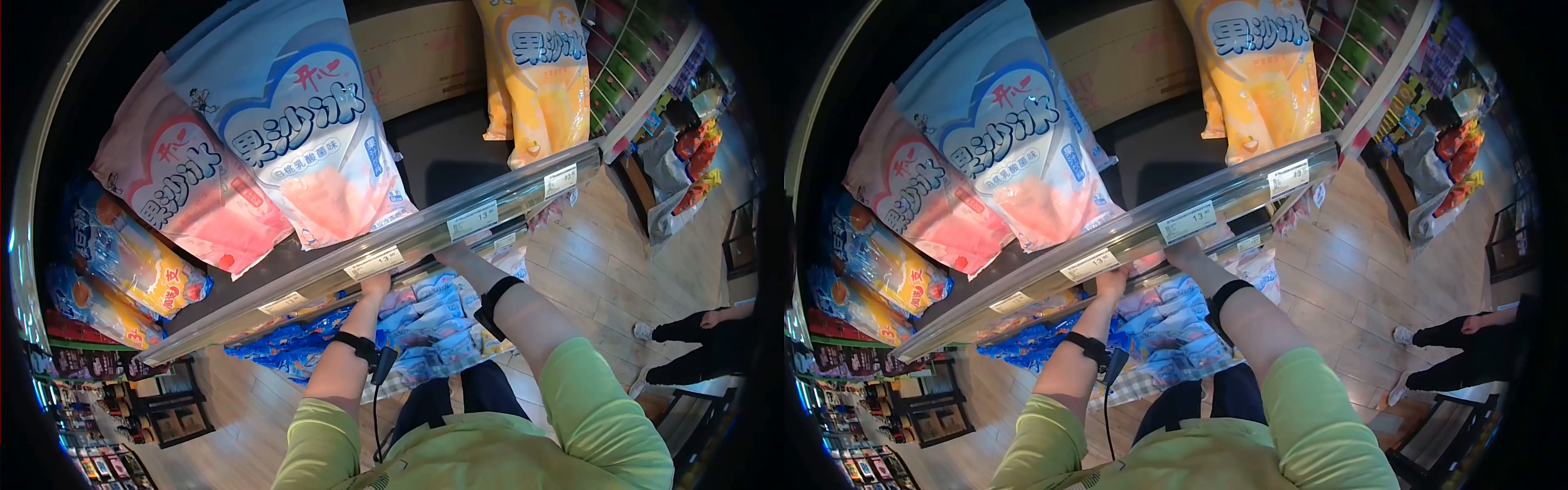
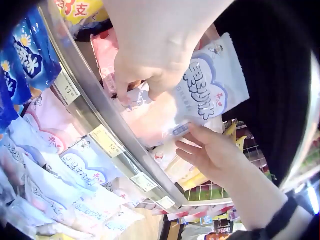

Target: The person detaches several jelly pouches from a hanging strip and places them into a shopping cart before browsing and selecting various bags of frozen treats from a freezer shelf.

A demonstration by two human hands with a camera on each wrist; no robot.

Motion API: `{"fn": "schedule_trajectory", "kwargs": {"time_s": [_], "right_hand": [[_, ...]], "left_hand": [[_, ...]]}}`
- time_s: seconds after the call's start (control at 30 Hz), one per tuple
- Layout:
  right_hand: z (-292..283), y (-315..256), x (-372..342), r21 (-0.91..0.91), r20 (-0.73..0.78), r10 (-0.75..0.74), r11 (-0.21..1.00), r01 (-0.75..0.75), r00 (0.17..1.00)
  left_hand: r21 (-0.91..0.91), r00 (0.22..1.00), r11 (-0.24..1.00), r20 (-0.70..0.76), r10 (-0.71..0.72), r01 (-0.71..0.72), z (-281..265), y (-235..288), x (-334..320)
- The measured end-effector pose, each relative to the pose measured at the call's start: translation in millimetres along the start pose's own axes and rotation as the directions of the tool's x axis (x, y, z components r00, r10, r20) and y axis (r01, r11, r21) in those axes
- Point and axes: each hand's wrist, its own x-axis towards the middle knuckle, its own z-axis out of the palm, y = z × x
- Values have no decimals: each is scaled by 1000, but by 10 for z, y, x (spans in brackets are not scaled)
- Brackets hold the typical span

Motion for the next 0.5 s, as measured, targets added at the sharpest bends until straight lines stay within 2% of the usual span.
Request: {"fn": "schedule_trajectory", "kwargs": {"time_s": [0.07,0.1,0.13,0.17,0.2,0.27,0.3,0.43,0.5], "right_hand": [[-25,-111,-62,-2,-56,-31,1000,31,998],[-25,-151,-97,-7,-109,-63,998,62,992],[30,-118,-112,-7,-105,-63,998,63,992],[114,-53,-117,0,-174,-90,996,91,981],[121,-83,-140,4,-243,-118,992,122,963],[91,-106,-235,-8,-247,-121,992,122,962],[95,-128,-283,-18,-254,-115,993,114,961],[301,-317,-381,-59,-195,-227,974,220,954],[466,-457,-408,99,-174,-300,942,320,938]], "left_hand": [[53,994,996,78,-80,76,-103,193,-30],[53,994,996,77,-82,78,-178,340,-60],[133,994,989,77,-82,71,-272,518,-103],[213,994,975,77,-83,65,-348,641,-140],[213,994,975,72,-88,70,-400,665,-145],[251,997,965,-36,-69,76,-562,695,-99],[205,990,969,-16,-139,140,-691,749,-105],[323,991,937,-44,-125,132,-798,552,-73],[194,986,968,-74,-148,160,-802,525,-87]]}}
